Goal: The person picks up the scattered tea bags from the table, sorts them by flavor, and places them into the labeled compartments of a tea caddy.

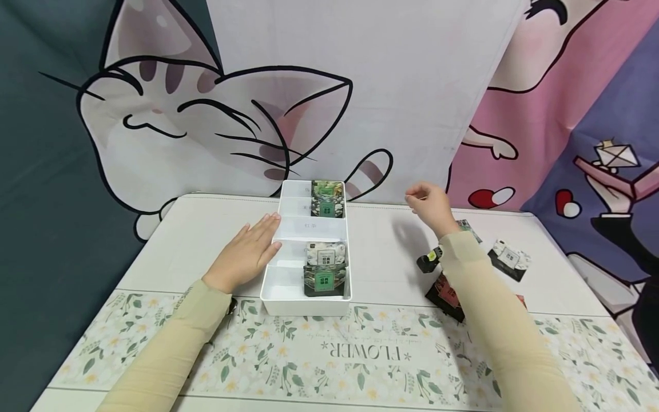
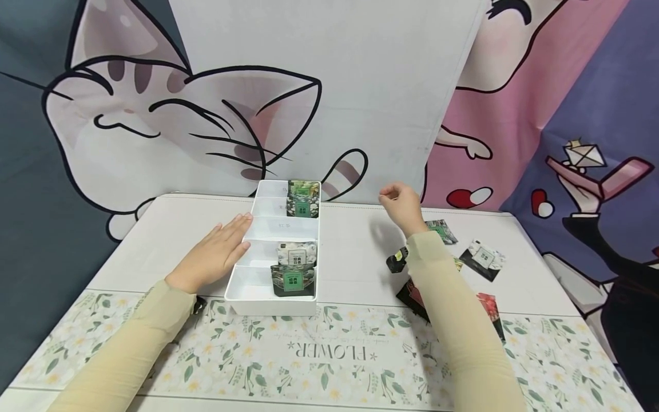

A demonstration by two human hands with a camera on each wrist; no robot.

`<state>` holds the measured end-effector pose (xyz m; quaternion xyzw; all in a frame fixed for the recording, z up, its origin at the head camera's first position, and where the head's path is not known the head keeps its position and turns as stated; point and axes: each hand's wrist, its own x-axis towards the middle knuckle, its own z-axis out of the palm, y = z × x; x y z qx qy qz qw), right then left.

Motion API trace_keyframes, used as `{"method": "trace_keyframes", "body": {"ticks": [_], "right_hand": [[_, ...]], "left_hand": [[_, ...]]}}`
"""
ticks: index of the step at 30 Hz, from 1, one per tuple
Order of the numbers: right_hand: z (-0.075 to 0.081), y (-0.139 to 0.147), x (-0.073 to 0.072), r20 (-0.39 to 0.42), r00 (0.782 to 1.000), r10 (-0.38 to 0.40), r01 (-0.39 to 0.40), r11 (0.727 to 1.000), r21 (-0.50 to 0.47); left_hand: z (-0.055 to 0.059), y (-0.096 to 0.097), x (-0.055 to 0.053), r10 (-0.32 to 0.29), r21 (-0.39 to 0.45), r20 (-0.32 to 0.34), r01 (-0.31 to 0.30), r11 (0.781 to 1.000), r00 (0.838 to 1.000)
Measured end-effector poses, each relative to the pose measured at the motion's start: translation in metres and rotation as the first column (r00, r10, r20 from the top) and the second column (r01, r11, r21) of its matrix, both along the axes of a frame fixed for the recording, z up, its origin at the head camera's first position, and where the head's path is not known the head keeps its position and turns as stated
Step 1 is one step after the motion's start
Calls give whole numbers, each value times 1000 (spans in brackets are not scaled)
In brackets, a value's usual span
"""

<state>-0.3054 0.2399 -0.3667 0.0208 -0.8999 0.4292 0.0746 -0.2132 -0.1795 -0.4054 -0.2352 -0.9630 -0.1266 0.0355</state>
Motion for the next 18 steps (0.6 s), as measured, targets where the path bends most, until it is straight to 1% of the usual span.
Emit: {"method": "trace_keyframes", "body": {"ticks": [5, 8, 14, 18], "right_hand": [[-3, 20, 5, -8, 1000, -7, 8, 999, 38], [-7, 34, 8, -4, 1000, -12, 13, 997, 71], [-15, 61, 12, 25, 997, -70, 66, 988, 139], [-18, 76, 16, 48, 994, -97, 89, 984, 156]], "left_hand": [[1, 0, 1, 2, 3, 1, -2, 1000, 1000], [1, 0, 1, 3, 6, 3, -3, 1000, 1000], [-1, 0, 0, 5, 9, 13, -5, 1000, 1000], [-2, 0, -1, 5, 7, 15, -5, 1000, 1000]]}}
